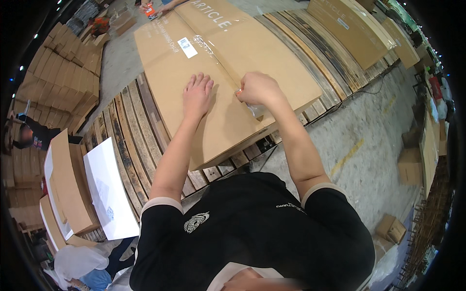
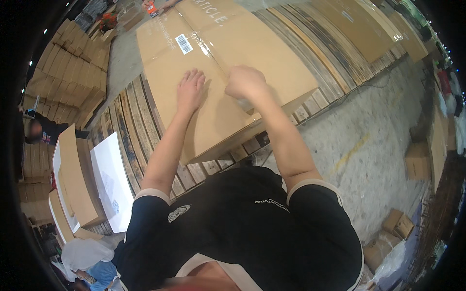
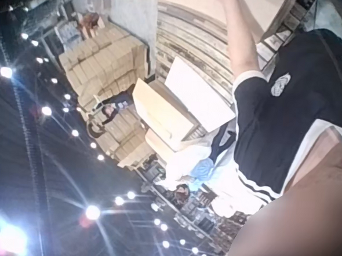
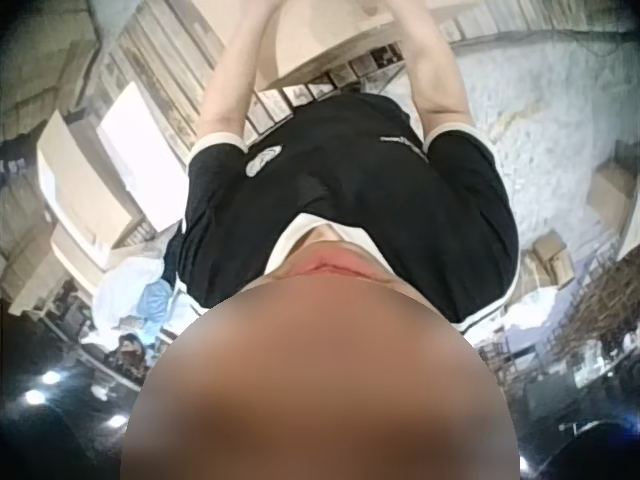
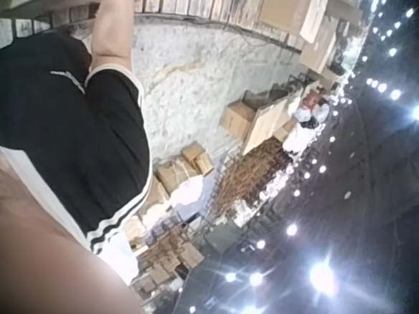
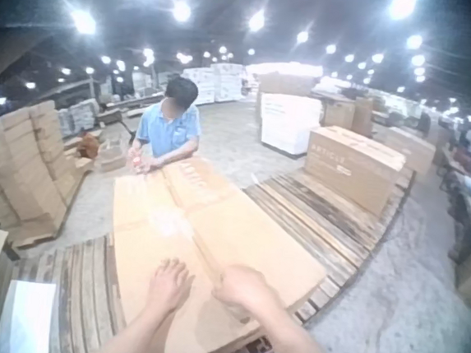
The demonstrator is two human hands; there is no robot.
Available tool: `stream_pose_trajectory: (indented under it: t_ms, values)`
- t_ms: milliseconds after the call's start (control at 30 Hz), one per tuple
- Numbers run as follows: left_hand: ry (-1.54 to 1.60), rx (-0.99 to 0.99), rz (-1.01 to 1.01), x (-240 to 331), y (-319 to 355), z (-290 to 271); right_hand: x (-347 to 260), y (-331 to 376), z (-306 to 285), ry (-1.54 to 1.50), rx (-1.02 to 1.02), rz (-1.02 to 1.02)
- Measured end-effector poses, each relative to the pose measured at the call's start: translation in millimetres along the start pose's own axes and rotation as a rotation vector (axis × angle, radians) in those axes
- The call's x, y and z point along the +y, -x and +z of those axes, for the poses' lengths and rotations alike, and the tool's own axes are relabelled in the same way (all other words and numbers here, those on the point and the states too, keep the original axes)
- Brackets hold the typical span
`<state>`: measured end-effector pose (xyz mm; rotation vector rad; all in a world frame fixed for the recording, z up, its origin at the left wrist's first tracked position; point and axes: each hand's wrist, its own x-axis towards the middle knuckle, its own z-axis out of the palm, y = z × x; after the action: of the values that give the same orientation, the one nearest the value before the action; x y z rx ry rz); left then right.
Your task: The person places white foam inserts into a large cardboard box on a wooden pallet, folds the flaps, and seals the box with packing tape using a handheld tape dispenser. A coworker assists by holding the box and applying tape on the opposite side.
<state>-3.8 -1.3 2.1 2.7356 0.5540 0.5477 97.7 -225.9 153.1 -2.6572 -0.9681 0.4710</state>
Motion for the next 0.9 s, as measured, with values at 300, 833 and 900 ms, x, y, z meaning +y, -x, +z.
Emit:
stream_pose_trajectory:
  t_ms: [300,833,900]
  values:
    - [0.057,0.016,-0.022,-5,-1,5,4,33,-6,0.027,-0.047,0.008]
    - [0.058,-0.059,0.262,7,7,6,65,194,19,-0.097,-0.060,-0.019]
    - [0.117,-0.128,0.350,27,15,5,67,199,23,-0.116,-0.065,-0.001]
